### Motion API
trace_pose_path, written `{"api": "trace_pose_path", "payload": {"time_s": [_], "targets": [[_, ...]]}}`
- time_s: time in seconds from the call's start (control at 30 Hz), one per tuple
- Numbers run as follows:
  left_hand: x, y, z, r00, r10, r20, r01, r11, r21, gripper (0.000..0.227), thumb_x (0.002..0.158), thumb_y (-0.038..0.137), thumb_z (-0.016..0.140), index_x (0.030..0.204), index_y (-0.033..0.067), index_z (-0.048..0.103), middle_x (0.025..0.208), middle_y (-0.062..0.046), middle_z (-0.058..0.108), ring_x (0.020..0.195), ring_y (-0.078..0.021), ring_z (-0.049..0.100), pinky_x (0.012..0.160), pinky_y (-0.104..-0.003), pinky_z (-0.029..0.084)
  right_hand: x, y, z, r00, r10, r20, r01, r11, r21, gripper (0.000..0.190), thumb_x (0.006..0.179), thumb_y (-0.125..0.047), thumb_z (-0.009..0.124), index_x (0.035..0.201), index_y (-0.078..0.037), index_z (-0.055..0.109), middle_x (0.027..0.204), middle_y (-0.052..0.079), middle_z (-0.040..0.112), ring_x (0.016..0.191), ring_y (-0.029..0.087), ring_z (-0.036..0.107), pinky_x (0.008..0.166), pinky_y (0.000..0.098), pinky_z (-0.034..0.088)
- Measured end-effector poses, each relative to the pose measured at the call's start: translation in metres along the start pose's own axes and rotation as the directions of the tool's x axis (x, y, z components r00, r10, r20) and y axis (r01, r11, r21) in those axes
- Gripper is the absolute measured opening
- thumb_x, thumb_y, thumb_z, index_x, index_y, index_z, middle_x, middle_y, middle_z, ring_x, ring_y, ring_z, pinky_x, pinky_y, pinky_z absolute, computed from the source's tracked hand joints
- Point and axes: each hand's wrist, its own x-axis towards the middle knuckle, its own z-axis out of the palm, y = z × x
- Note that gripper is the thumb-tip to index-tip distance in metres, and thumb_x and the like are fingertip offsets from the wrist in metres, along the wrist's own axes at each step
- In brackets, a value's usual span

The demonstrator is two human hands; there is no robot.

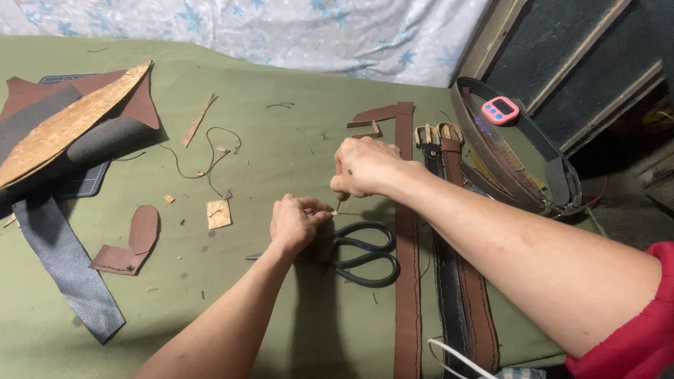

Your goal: Shaving a wooden dowel with a knife and using an awl to work on leather components on a workbench.

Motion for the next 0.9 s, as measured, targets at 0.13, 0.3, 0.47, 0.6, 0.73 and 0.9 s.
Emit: {"api": "trace_pose_path", "payload": {"time_s": [0.13, 0.3, 0.47, 0.6, 0.73, 0.9], "targets": [[0.001, -0.001, 0.002, 1.000, -0.002, 0.004, 0.002, 1.000, -0.003, 0.013, 0.084, 0.029, 0.084, 0.096, 0.0297, 0.085, 0.107, -0.009, 0.061, 0.115, -0.0308, 0.060, 0.098, -0.045, 0.052, 0.002, 0.000, 0.001, 1.000, 0.006, 0.015, -0.006, 1.000, -0.005, 0.028, 0.091, -0.037, 0.069, 0.072, -0.018, 0.077, 0.052, 0.002, 0.066, 0.066, 0.025, 0.070, 0.078, 0.0484, 0.056], [0.006, -0.008, 0.006, 1.000, 0.011, 0.007, -0.011, 1.000, 0.001, 0.013, 0.084, 0.030, 0.083, 0.096, 0.0317, 0.085, 0.107, -0.009, 0.060, 0.115, -0.0299, 0.060, 0.098, -0.044, 0.052, 0.024, 0.002, 0.015, 0.999, 0.028, 0.032, -0.026, 0.998, -0.060, 0.038, 0.096, -0.035, 0.062, 0.066, -0.018, 0.077, 0.055, 0.002, 0.069, 0.065, 0.028, 0.072, 0.078, 0.0522, 0.056], [0.018, -0.014, 0.013, 0.996, -0.055, 0.075, 0.068, 0.980, -0.188, 0.035, 0.082, 0.021, 0.081, 0.117, 0.0275, 0.080, 0.106, -0.008, 0.074, 0.109, -0.0245, 0.068, 0.092, -0.044, 0.055, 0.023, -0.010, 0.009, 0.994, 0.106, 0.040, -0.105, 0.994, -0.026, 0.035, 0.098, -0.027, 0.058, 0.074, -0.015, 0.080, 0.070, 0.010, 0.074, 0.083, 0.037, 0.076, 0.086, 0.0584, 0.054], [0.013, 0.008, -0.009, 0.999, 0.048, -0.006, -0.048, 0.958, -0.283, 0.049, 0.074, 0.028, 0.087, 0.122, 0.0221, 0.077, 0.114, -0.009, 0.075, 0.106, -0.0219, 0.067, 0.091, -0.041, 0.056, 0.020, -0.020, 0.003, 0.990, 0.124, 0.066, -0.122, 0.992, -0.034, 0.035, 0.100, -0.031, 0.054, 0.107, -0.005, 0.077, 0.100, 0.022, 0.075, 0.108, 0.045, 0.071, 0.095, 0.0687, 0.048], [0.007, 0.040, -0.033, 0.995, 0.095, 0.001, -0.089, 0.935, -0.343, 0.050, 0.069, 0.030, 0.088, 0.116, 0.0173, 0.077, 0.108, -0.005, 0.077, 0.095, -0.0149, 0.065, 0.087, -0.036, 0.056, 0.016, -0.034, 0.003, 0.993, 0.108, 0.051, -0.106, 0.994, -0.035, 0.058, 0.104, -0.032, 0.043, 0.145, 0.008, 0.039, 0.123, 0.033, 0.064, 0.123, 0.051, 0.061, 0.099, 0.0738, 0.042], [0.012, 0.051, -0.040, 0.981, 0.192, 0.002, -0.172, 0.886, -0.431, 0.040, 0.070, 0.025, 0.093, 0.103, 0.0101, 0.075, 0.099, -0.005, 0.079, 0.082, -0.0122, 0.074, 0.071, -0.028, 0.060, 0.000, -0.036, -0.004, 0.997, 0.077, -0.006, -0.077, 0.996, 0.036, 0.063, 0.109, -0.042, 0.020, 0.146, 0.007, 0.034, 0.114, 0.029, 0.070, 0.122, 0.049, 0.062, 0.101, 0.0692, 0.042]]}}
